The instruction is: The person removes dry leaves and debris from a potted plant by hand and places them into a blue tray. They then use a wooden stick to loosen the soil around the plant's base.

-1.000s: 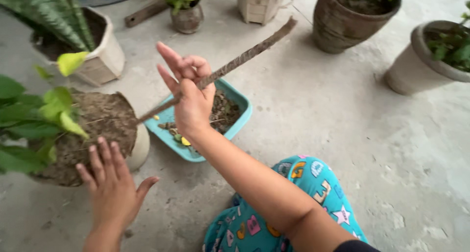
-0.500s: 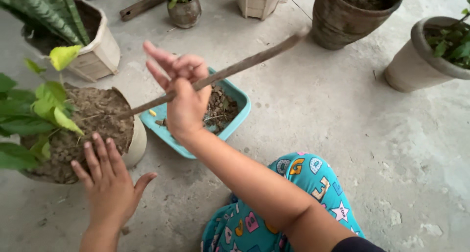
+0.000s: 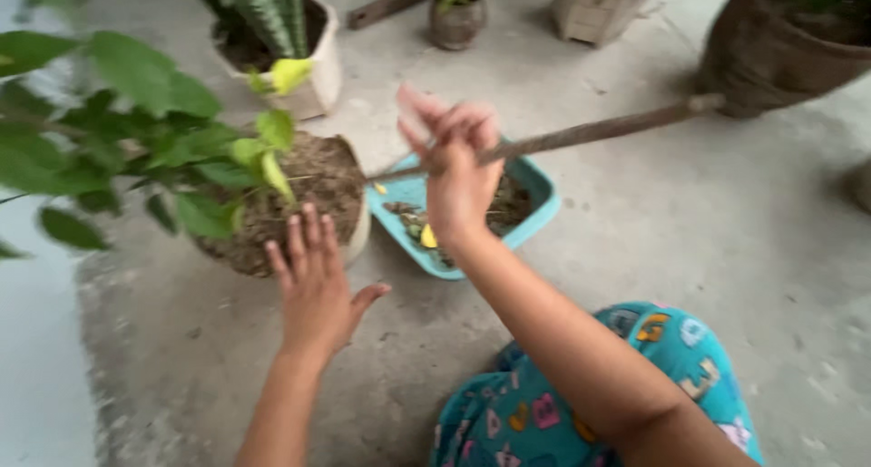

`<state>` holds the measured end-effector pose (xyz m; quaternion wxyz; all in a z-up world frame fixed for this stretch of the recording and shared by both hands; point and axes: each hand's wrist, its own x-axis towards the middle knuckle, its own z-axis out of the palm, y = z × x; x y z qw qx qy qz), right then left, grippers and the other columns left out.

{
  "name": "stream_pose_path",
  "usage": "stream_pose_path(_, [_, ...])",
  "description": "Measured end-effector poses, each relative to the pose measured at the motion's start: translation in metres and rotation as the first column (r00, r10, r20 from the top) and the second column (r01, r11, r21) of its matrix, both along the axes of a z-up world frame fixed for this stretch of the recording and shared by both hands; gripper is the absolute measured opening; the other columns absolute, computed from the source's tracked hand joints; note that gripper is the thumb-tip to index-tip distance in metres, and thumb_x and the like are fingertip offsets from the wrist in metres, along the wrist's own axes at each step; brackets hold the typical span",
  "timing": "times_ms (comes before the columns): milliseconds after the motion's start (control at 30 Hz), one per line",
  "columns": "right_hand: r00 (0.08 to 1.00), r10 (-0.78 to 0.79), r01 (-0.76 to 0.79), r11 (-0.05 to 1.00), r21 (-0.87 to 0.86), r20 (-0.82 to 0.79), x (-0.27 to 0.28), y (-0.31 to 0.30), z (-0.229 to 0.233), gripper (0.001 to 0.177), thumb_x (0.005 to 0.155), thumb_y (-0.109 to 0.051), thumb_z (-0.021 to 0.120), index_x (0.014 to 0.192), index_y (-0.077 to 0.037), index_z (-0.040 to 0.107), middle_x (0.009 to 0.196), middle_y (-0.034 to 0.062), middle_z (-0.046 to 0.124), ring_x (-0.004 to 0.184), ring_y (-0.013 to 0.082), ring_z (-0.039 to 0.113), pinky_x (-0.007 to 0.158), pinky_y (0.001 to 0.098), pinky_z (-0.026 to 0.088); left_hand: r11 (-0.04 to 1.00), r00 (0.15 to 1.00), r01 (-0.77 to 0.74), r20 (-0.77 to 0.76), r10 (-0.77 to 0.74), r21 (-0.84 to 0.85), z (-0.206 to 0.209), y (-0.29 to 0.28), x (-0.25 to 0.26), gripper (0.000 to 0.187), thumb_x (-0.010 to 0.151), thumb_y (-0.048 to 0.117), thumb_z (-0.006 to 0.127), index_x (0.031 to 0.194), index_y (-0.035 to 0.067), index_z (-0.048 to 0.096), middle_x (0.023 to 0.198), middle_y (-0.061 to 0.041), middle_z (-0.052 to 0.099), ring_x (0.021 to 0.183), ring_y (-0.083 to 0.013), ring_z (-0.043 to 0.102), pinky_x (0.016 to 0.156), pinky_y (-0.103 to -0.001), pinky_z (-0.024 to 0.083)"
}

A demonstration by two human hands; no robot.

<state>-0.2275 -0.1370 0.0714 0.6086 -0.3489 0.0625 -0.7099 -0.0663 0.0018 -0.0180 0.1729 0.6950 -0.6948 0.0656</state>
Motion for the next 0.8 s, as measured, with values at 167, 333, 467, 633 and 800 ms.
stream_pose_path(167, [0.992, -0.037, 0.039, 0.999, 0.017, -0.124, 0.010, 0.005, -0.014, 0.031, 0.090, 0.020, 0.031, 0.101, -0.004, 0.047, 0.119, 0.0252, 0.067, 0.131, 0.0433, 0.063, 0.107, 0.0537, 0.055, 0.999, 1.000, -0.015, 0.010, 0.015, 0.044, 0.010, 0.002, -0.003, 0.122, 0.080, 0.075, 0.055, 0.158, -0.008, 0.013, 0.168, -0.025, 0.005, 0.156, -0.0404, 0.002, 0.120, -0.065, -0.001])
stream_pose_path(333, [0.983, -0.132, 0.123, 0.990, -0.074, -0.126, 0.006, -0.001, -0.016, 0.026, 0.098, 0.020, 0.032, 0.099, -0.002, 0.047, 0.111, 0.0238, 0.067, 0.126, 0.0451, 0.067, 0.105, 0.0547, 0.057, 0.998, 0.999, -0.022, 0.027, 0.020, 0.056, 0.011, 0.001, -0.002, 0.123, 0.079, 0.077, 0.054, 0.157, -0.008, 0.011, 0.168, -0.025, 0.004, 0.156, -0.0397, 0.001, 0.120, -0.065, -0.001])
stream_pose_path(467, [0.982, -0.071, 0.048, 0.990, -0.131, -0.173, 0.000, 0.002, -0.011, 0.028, 0.099, 0.018, 0.029, 0.102, -0.005, 0.045, 0.112, 0.0251, 0.072, 0.125, 0.0418, 0.068, 0.107, 0.0513, 0.060, 0.998, 0.999, -0.028, 0.021, 0.027, 0.057, 0.010, -0.001, -0.004, 0.124, 0.078, 0.077, 0.053, 0.157, -0.009, 0.011, 0.167, -0.025, 0.004, 0.155, -0.0402, 0.001, 0.120, -0.065, -0.001])
stream_pose_path(633, [0.996, -0.079, 0.070, 0.981, -0.182, -0.043, 0.000, 0.004, -0.006, 0.028, 0.094, 0.019, 0.032, 0.102, -0.003, 0.047, 0.110, 0.0235, 0.072, 0.125, 0.0408, 0.068, 0.110, 0.0526, 0.061, 0.997, 0.998, -0.030, 0.049, 0.027, 0.066, 0.008, 0.002, -0.003, 0.123, 0.080, 0.079, 0.051, 0.158, -0.008, 0.010, 0.168, -0.025, 0.004, 0.156, -0.0395, 0.000, 0.121, -0.065, -0.002])
stream_pose_path(800, [0.900, -0.295, 0.204, 0.936, -0.288, -0.321, 0.018, 0.010, -0.006, 0.020, 0.104, 0.018, 0.042, 0.099, -0.001, 0.048, 0.103, 0.0221, 0.066, 0.109, 0.0422, 0.071, 0.104, 0.0544, 0.062, 0.999, 0.998, -0.019, 0.068, 0.016, 0.045, 0.004, -0.001, -0.004, 0.125, 0.079, 0.080, 0.048, 0.157, -0.010, 0.010, 0.167, -0.027, 0.004, 0.154, -0.0414, -0.001, 0.118, -0.066, -0.003])
